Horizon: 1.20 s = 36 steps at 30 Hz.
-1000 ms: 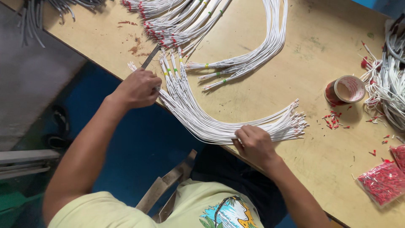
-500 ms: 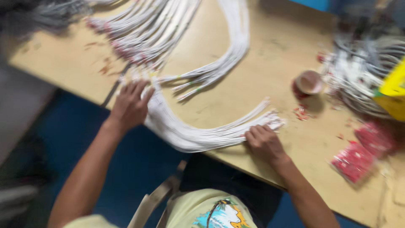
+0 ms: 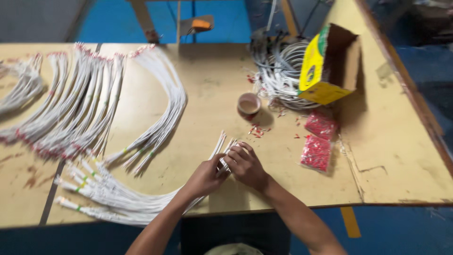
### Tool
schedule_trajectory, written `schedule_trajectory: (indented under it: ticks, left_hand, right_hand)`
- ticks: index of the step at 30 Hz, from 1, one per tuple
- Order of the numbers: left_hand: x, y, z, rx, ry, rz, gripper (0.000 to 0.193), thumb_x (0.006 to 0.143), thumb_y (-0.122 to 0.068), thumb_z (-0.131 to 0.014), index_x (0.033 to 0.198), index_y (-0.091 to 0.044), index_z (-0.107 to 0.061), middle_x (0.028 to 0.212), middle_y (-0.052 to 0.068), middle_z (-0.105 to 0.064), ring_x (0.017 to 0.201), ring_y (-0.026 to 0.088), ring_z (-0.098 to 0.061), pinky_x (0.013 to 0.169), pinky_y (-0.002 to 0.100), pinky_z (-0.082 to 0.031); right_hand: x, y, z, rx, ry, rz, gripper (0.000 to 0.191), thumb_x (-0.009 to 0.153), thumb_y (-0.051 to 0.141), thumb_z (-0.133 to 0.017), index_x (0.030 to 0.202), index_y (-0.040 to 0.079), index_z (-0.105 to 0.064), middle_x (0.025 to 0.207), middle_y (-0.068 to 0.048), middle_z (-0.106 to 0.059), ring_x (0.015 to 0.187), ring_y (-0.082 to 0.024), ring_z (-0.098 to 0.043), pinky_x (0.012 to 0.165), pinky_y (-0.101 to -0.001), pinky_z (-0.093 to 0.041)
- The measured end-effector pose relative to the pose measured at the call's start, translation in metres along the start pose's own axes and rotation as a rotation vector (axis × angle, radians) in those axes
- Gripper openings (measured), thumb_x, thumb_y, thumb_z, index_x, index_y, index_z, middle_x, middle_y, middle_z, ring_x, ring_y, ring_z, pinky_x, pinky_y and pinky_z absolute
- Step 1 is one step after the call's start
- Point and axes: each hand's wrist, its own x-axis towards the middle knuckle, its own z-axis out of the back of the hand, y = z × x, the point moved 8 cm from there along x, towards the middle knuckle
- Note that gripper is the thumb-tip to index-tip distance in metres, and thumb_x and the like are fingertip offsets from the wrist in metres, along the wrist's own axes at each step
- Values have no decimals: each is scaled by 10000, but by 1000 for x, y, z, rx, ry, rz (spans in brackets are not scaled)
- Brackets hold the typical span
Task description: The person sits at a workbench and fits small red plastic caps onto the ends of white wires, working through a bundle one wire at a time and setting capped wires into growing rows on the bench. They occasionally gather and reposition the wire bundles as they work.
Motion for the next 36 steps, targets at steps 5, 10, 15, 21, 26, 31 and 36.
schedule_trajectory:
  ticks: [5,10,15,21,26,31,36]
  left_hand:
    - [41,30,-33,-396,250,186,284,1006,-230,-574,968,25,-694,618,48,-624,485,136,-582,474,313,-476]
    - [68,44,-39,-494,298,144,330,1060,-232,-533,1018,37,-718,641,54,-634,510,123,-598,496,291,-497]
    - [84,46,-40,-579,407,100,276,1055,-180,-532,1061,45,-690,721,85,-684,608,147,-665,570,304,-549]
    - [80,49,-41,-715,471,105,214,1003,-95,-518,1093,35,-661,808,123,-715,675,161,-677,619,310,-551]
    - [78,56,-41,-744,416,100,196,1013,-71,-544,1078,63,-671,853,141,-723,691,163,-666,624,318,-543]
    - [79,61,-42,-699,416,122,233,1019,-109,-522,1068,46,-689,839,135,-734,660,160,-670,626,323,-565]
    - [79,58,-41,-686,423,80,249,1040,-131,-514,1039,53,-683,837,126,-732,682,162,-682,649,332,-572]
  right_hand:
    - [-6,-32,8,-34,-100,-189,523,702,43,-695,1219,26,-624,1201,-157,-653,1207,-328,-611,1093,-499,-397]
    - [-46,-109,-22,655,-264,-790,466,854,-84,-522,1307,-1,-598,1252,-111,-672,1156,-218,-661,969,-357,-529]
    - [-69,-133,-55,978,-245,-865,363,963,-34,-517,1311,2,-612,1197,-82,-713,1099,-158,-677,974,-312,-545]
    - [-67,-122,-71,956,-59,-829,386,929,-43,-524,1277,28,-674,1107,-69,-710,994,-129,-668,834,-271,-563]
    - [-61,-123,-65,940,-83,-793,332,918,-84,-532,1158,24,-735,1025,-70,-705,911,-117,-660,743,-257,-546]
    - [-58,-123,-62,844,-96,-705,306,904,-109,-541,1108,8,-737,1012,-74,-716,875,-119,-668,741,-246,-542]
    - [-61,-124,-72,870,-66,-767,300,914,-100,-534,1117,-4,-732,993,-81,-711,827,-125,-671,697,-253,-539]
